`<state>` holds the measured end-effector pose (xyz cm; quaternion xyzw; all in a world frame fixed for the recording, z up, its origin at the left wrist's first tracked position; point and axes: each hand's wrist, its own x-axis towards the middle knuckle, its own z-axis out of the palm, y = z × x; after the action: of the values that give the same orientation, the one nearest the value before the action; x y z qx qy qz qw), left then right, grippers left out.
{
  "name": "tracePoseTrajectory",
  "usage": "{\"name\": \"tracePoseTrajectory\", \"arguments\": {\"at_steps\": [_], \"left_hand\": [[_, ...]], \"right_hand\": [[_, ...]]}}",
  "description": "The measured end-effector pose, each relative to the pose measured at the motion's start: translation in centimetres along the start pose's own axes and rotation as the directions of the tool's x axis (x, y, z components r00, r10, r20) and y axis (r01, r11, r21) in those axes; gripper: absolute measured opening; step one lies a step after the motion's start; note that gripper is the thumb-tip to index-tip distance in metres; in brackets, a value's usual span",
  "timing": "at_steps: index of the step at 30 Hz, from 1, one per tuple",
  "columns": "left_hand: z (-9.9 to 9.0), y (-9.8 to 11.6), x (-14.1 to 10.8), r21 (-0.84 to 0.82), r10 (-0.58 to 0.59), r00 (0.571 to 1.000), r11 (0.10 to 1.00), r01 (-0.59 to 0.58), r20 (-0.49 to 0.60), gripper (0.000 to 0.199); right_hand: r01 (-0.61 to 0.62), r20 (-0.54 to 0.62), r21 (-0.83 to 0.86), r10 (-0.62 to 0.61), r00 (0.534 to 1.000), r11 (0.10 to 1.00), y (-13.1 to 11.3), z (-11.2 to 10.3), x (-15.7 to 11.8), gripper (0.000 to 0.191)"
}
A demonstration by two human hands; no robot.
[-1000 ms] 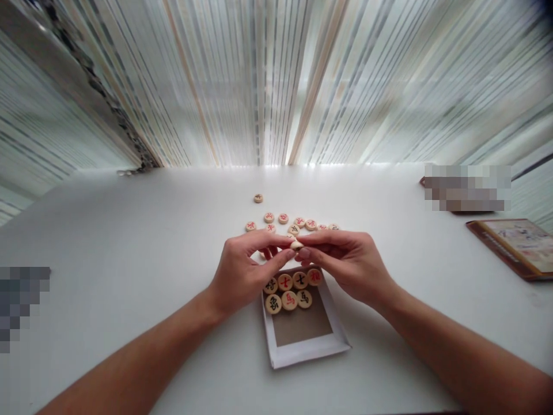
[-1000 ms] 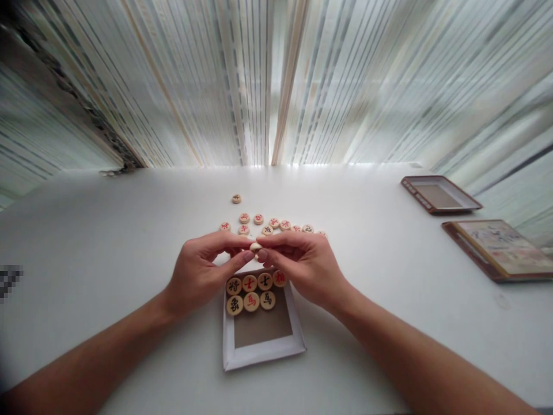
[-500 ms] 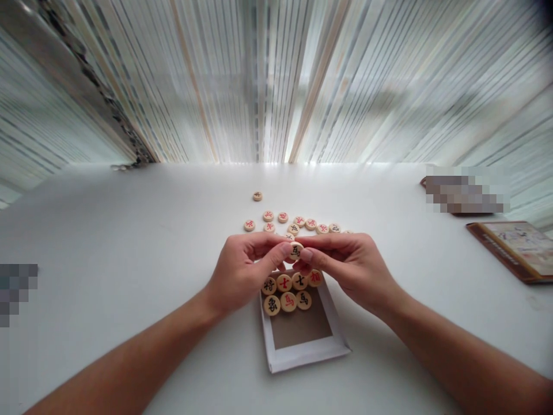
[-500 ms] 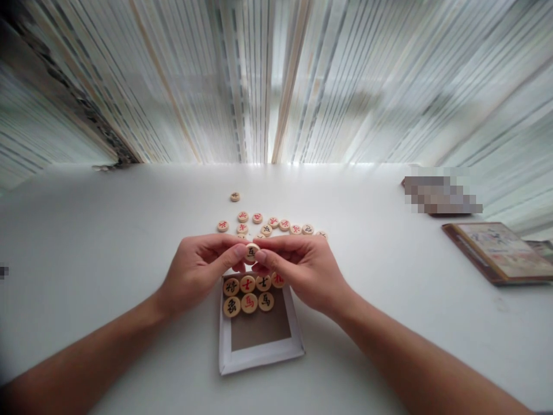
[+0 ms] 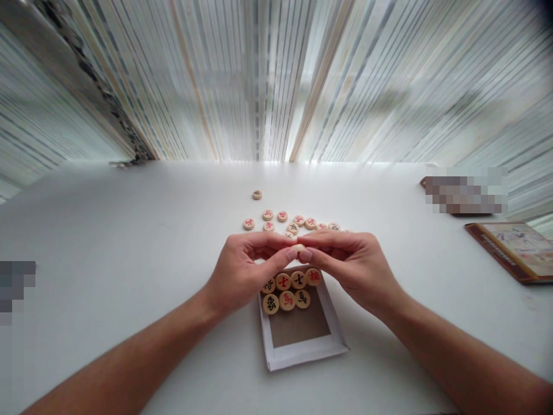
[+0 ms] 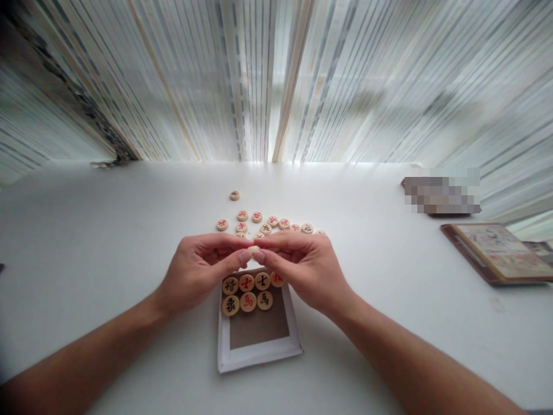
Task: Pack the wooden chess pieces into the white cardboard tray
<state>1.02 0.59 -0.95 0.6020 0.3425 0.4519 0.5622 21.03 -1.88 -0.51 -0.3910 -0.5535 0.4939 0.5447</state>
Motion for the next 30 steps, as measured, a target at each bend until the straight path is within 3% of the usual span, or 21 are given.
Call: {"name": "tracePoseTrajectory", "arguments": {"at_steps": [8, 13, 22, 30], "left_hand": [[0.2, 0.16, 0.02, 0.092, 0.077, 0.997, 0.993, -0.077, -0.003, 0.015], [0.21, 0.18, 0.0, 0.144, 0.091, 0.996, 0.986, -0.087, -0.019, 0.013], [0.06, 0.15, 0.17, 0.018, 0.047, 0.999, 0.999, -0.047, 0.008, 0.013], [0.11, 0.51, 0.27, -0.147, 0.001, 0.999, 0.989, 0.006, 0.048, 0.021]], "right_hand": [[0.034, -0.016, -0.015, -0.035, 0.999, 0.999, 0.13, 0.01, -0.03, 0.018], [-0.006, 0.003, -0.039, 0.006, 1.0, 0.999, 0.18, -0.29, 0.03, 0.012], [-0.177, 0.042, 0.086, 0.174, 0.984, 0.98, 0.88, -0.68, -0.06, 0.017], [-0.209, 0.066, 0.154, 0.201, 0.977, 0.966, 0.92, -0.62, -0.03, 0.027]]}}
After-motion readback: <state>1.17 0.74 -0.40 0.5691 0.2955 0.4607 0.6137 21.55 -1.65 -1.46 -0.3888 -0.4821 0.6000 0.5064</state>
